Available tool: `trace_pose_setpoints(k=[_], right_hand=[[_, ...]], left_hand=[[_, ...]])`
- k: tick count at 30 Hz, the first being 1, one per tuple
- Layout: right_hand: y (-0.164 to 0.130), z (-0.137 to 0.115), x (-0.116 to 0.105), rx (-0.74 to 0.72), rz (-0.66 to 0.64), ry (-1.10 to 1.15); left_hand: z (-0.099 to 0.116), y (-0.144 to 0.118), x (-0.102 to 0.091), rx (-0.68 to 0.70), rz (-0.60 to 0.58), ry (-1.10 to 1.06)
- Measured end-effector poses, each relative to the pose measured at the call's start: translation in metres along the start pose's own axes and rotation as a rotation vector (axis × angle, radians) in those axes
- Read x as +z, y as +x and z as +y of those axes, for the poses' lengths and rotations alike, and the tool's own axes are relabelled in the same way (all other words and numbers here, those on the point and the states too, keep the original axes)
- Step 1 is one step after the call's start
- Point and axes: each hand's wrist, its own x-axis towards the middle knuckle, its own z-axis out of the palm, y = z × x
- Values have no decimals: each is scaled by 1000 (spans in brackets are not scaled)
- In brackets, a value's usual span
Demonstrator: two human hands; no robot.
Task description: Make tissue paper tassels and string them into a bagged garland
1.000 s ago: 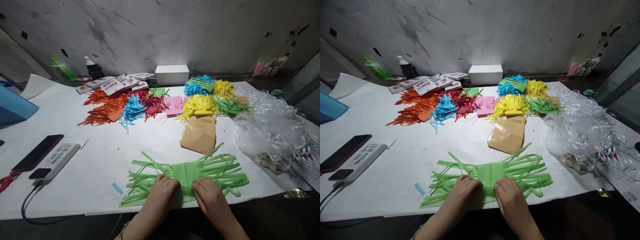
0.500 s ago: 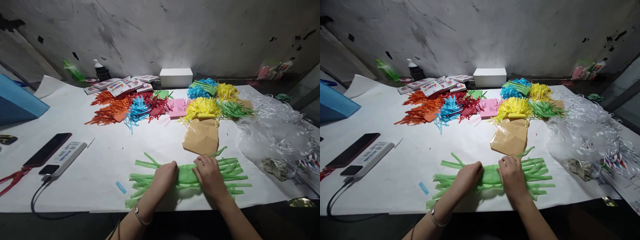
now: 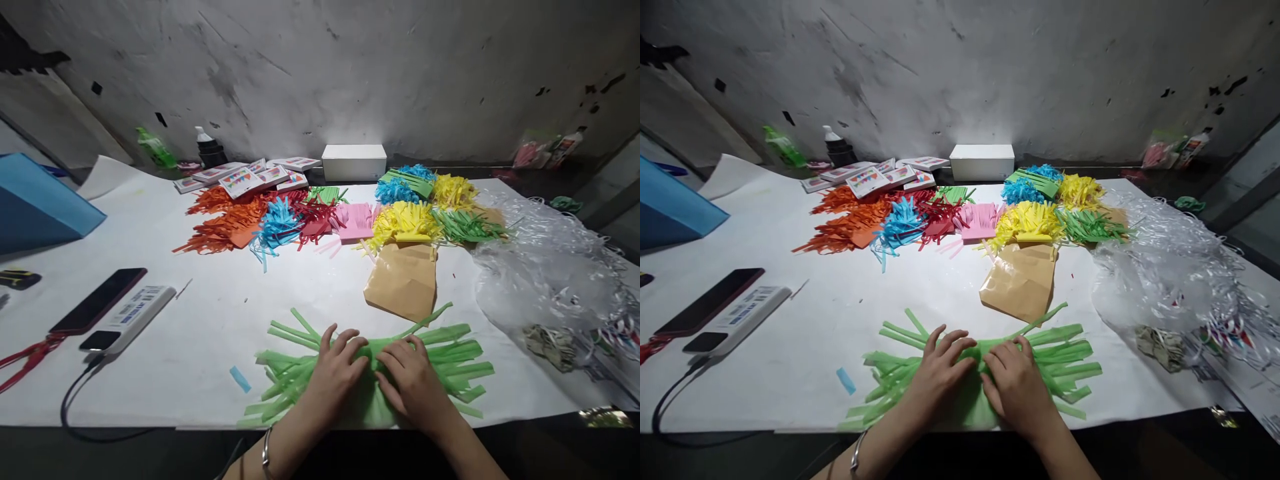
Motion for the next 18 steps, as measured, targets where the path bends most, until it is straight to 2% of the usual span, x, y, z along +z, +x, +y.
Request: trace_pose_setpoints(k=[3, 7, 12, 18], right_hand=[[-4, -3, 1, -57, -25, -81], [-15, 1, 0, -86, -7, -102], [-12, 7, 1, 60, -24, -74], [8, 4, 10, 245, -1, -201]], left_hand=[[-4, -8, 7, 26, 47, -31], [-12, -20, 4, 69, -20, -46], [-12, -25, -3, -147, -122, 11], [-8, -3, -5, -325, -189, 130]])
